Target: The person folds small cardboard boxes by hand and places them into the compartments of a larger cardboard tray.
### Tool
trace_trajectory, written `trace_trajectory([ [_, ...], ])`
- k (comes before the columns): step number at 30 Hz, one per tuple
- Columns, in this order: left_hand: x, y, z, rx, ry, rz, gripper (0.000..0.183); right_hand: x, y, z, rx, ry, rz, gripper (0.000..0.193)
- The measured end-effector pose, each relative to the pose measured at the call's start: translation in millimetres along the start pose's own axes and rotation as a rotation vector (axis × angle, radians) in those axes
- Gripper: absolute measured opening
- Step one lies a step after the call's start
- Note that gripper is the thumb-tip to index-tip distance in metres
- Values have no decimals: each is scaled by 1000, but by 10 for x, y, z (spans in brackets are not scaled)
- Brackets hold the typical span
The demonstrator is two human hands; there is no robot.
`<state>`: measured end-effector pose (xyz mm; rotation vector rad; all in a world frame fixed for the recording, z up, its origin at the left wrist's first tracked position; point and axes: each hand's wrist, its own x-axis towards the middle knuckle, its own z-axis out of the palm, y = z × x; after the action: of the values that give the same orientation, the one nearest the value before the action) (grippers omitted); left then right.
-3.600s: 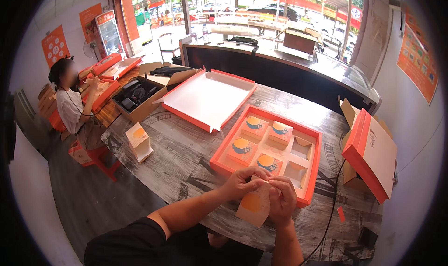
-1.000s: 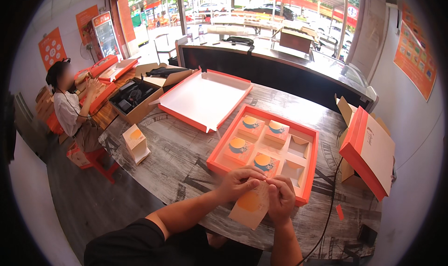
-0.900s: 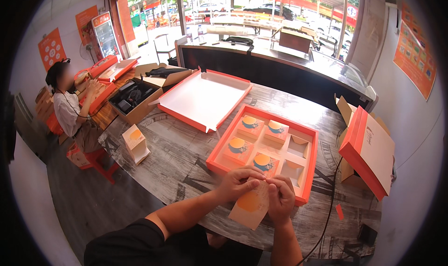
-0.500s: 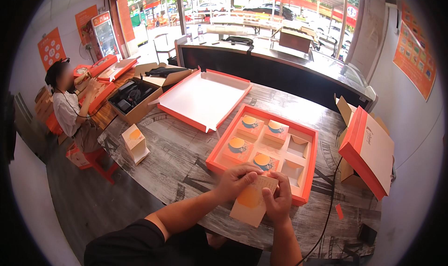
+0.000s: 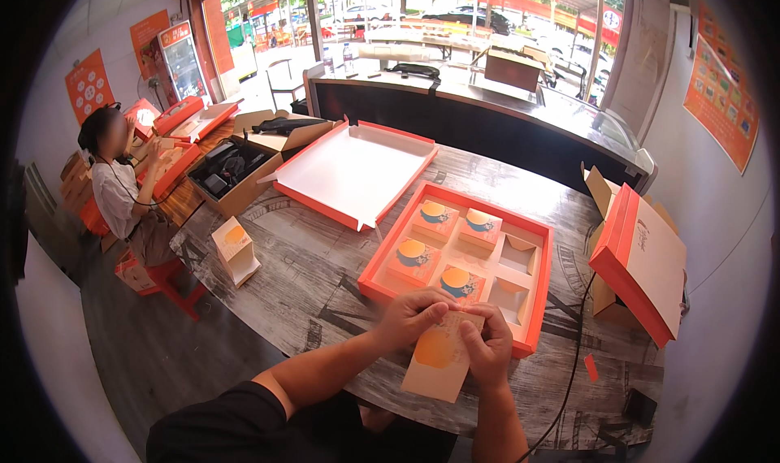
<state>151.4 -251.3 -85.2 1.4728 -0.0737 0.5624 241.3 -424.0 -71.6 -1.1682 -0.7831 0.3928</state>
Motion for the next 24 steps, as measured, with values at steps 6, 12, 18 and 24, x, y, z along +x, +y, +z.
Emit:
trace_trajectory([
  [6,24,11,-12,73,-88,180,26,7,-2,-31,153,25,69,13],
  [12,-17,-19,-67,102,-185,197,57,6,-28,-52,267,54,173,12],
  [18,41,163,-69,255,-280,380,95,26,23,-203,368,65,288,14],
  [24,63,235,-43,251,-341,455,111,53,-17,-240,441,65,371,15],
])
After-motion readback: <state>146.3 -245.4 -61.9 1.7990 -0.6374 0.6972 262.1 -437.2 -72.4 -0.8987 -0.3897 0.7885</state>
